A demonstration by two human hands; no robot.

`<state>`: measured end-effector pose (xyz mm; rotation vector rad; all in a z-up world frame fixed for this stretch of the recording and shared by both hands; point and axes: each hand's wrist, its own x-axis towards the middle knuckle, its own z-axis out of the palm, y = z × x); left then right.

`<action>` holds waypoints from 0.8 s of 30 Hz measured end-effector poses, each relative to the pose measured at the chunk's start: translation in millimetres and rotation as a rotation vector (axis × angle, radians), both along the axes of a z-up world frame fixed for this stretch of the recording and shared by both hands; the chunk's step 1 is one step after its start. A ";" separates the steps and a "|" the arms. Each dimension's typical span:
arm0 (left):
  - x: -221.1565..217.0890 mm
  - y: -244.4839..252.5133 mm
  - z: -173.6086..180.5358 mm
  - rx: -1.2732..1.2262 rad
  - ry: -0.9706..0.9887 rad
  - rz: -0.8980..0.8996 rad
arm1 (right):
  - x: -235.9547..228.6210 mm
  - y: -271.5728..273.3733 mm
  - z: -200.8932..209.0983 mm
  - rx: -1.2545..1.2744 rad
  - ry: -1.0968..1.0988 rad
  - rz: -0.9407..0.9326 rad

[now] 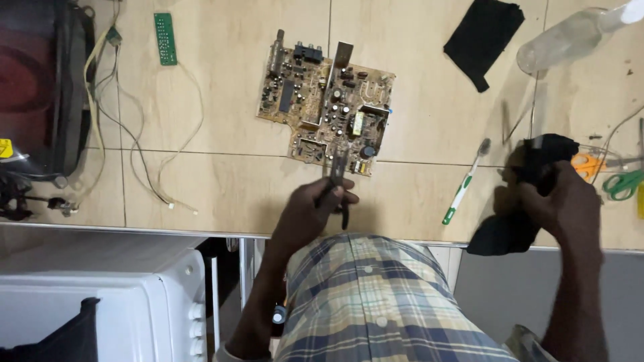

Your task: Disassembling a circuit board using a screwdriver, pliers, and a brush on a workshop table.

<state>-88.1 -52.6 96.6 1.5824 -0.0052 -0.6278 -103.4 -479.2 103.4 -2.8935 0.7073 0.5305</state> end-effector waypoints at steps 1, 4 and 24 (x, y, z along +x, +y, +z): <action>-2.4 1.4 0.3 -0.002 0.001 0.000 | -2.4 -1.3 5.6 -0.002 0.001 0.000; -7.3 3.1 1.8 -0.121 0.162 -0.010 | -6.8 -3.1 23.2 0.293 -0.131 0.033; 19.5 15.3 -9.5 -0.185 0.067 -0.107 | -38.0 -6.6 69.0 0.484 -0.215 -0.111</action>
